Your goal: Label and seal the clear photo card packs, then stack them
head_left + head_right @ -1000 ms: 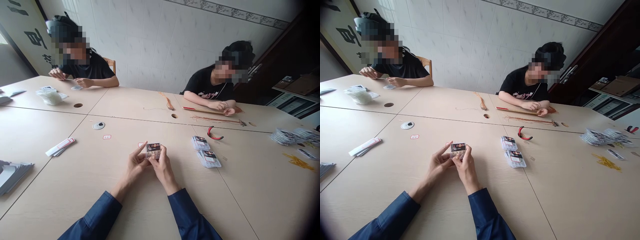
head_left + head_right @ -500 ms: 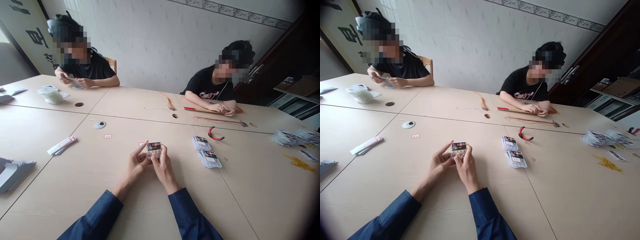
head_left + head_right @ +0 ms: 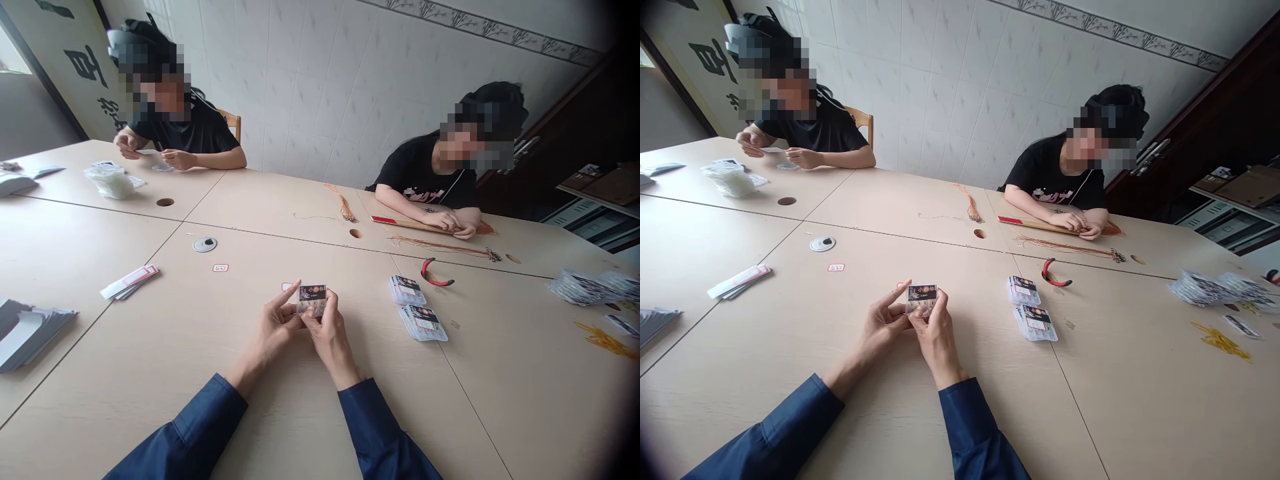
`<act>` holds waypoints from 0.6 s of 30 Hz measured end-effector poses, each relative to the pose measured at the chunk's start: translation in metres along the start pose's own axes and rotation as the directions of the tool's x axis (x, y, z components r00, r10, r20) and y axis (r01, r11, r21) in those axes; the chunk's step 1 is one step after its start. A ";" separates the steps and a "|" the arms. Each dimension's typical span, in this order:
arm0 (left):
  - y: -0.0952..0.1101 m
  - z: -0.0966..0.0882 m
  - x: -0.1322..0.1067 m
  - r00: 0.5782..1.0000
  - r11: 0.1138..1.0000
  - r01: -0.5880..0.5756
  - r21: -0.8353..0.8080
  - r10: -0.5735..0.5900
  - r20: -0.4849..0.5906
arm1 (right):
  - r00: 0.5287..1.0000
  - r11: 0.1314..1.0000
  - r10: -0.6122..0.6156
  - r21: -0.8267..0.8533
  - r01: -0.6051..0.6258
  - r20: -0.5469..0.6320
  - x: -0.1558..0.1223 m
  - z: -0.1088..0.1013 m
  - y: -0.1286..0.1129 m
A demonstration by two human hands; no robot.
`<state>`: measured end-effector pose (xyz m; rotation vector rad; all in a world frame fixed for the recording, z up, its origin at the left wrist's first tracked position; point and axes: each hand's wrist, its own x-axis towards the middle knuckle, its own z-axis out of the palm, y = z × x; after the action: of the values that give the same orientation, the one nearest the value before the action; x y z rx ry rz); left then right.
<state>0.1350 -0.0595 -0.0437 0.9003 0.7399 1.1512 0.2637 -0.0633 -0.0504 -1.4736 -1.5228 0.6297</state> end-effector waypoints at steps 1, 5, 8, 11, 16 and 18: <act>0.000 0.000 0.000 1.000 1.000 0.001 0.000 -0.001 0.003 | 1.000 1.000 -0.001 0.001 0.001 0.000 0.000 0.000 0.000; -0.001 -0.002 0.000 1.000 1.000 0.001 -0.018 -0.001 0.010 | 1.000 1.000 -0.009 -0.002 0.009 -0.004 -0.001 -0.001 -0.003; -0.001 -0.002 0.000 1.000 1.000 -0.012 -0.024 0.012 0.017 | 1.000 1.000 -0.021 0.004 0.021 -0.002 -0.002 -0.002 -0.005; 0.000 -0.002 0.000 1.000 1.000 -0.019 -0.011 0.019 0.018 | 1.000 0.999 -0.027 0.023 0.027 0.009 -0.002 -0.002 -0.006; 0.002 0.000 -0.001 1.000 1.000 -0.002 0.006 0.002 -0.009 | 0.999 0.999 -0.044 -0.009 0.044 -0.010 -0.002 -0.001 -0.004; 0.002 0.000 -0.001 1.000 1.000 0.003 0.002 -0.003 -0.013 | 0.999 0.999 -0.044 -0.010 0.044 -0.001 -0.001 -0.001 -0.003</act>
<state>0.1339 -0.0603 -0.0423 0.8944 0.7528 1.1550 0.2628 -0.0654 -0.0478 -1.4439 -1.5549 0.5956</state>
